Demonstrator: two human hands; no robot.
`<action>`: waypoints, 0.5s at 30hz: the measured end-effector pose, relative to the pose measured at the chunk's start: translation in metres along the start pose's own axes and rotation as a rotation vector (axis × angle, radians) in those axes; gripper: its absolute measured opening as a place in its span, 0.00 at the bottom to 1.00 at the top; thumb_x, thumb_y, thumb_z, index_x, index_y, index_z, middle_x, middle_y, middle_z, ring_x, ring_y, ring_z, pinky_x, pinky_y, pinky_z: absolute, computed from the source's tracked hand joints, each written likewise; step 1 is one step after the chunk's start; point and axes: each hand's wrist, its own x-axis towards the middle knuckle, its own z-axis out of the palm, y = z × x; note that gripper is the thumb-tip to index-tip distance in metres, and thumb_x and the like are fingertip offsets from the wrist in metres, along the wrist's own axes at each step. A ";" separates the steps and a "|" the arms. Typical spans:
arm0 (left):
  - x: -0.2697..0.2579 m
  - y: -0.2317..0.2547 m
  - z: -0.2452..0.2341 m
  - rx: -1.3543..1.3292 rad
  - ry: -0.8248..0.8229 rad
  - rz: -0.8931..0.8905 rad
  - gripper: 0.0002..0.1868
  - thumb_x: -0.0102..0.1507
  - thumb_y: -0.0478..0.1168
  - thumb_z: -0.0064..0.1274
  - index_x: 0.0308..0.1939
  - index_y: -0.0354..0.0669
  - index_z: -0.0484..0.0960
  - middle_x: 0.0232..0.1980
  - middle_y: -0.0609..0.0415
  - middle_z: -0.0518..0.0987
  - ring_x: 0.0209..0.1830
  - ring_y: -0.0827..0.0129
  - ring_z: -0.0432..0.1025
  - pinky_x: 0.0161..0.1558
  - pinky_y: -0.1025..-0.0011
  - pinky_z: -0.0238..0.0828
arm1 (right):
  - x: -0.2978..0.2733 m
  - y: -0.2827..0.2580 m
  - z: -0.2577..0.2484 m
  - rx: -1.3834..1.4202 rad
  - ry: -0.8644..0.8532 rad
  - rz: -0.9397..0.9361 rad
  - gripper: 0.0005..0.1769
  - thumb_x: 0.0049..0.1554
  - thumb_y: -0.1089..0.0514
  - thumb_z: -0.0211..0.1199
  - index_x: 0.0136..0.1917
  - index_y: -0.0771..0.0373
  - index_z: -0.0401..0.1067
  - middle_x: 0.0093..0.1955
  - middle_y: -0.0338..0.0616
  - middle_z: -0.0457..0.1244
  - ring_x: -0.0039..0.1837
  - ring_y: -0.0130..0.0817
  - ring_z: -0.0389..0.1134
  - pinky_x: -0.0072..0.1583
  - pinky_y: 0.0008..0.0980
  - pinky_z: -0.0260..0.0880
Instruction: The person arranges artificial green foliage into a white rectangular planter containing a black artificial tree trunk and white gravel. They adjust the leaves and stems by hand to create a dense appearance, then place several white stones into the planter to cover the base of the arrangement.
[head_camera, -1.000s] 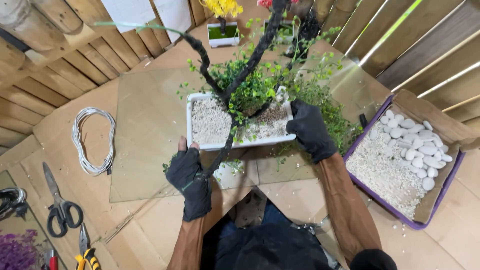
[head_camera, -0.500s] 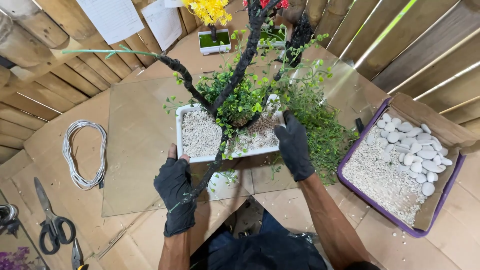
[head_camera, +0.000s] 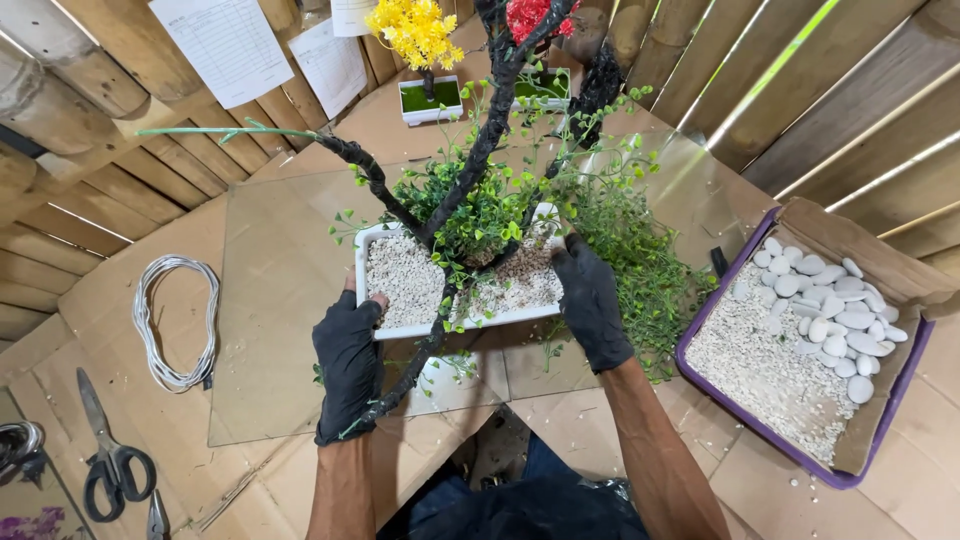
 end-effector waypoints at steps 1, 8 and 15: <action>0.002 -0.004 0.001 -0.027 0.009 0.008 0.35 0.57 0.49 0.67 0.69 0.59 0.79 0.39 0.44 0.82 0.41 0.58 0.77 0.48 0.65 0.72 | 0.001 0.001 0.000 -0.005 -0.013 0.008 0.42 0.63 0.33 0.54 0.78 0.64 0.61 0.57 0.66 0.68 0.58 0.57 0.71 0.57 0.55 0.68; 0.008 -0.012 0.006 -0.061 0.043 0.055 0.34 0.58 0.47 0.67 0.69 0.56 0.78 0.35 0.43 0.80 0.38 0.57 0.77 0.45 0.62 0.71 | -0.014 -0.022 -0.002 -0.083 -0.036 0.051 0.41 0.62 0.34 0.53 0.77 0.63 0.63 0.61 0.70 0.66 0.64 0.68 0.67 0.59 0.60 0.67; 0.008 -0.022 0.012 -0.152 0.058 0.010 0.33 0.58 0.49 0.68 0.68 0.58 0.79 0.33 0.48 0.79 0.35 0.66 0.75 0.45 0.68 0.72 | -0.015 -0.026 -0.002 -0.122 -0.034 0.057 0.39 0.64 0.34 0.51 0.77 0.62 0.63 0.62 0.67 0.66 0.66 0.68 0.66 0.61 0.62 0.68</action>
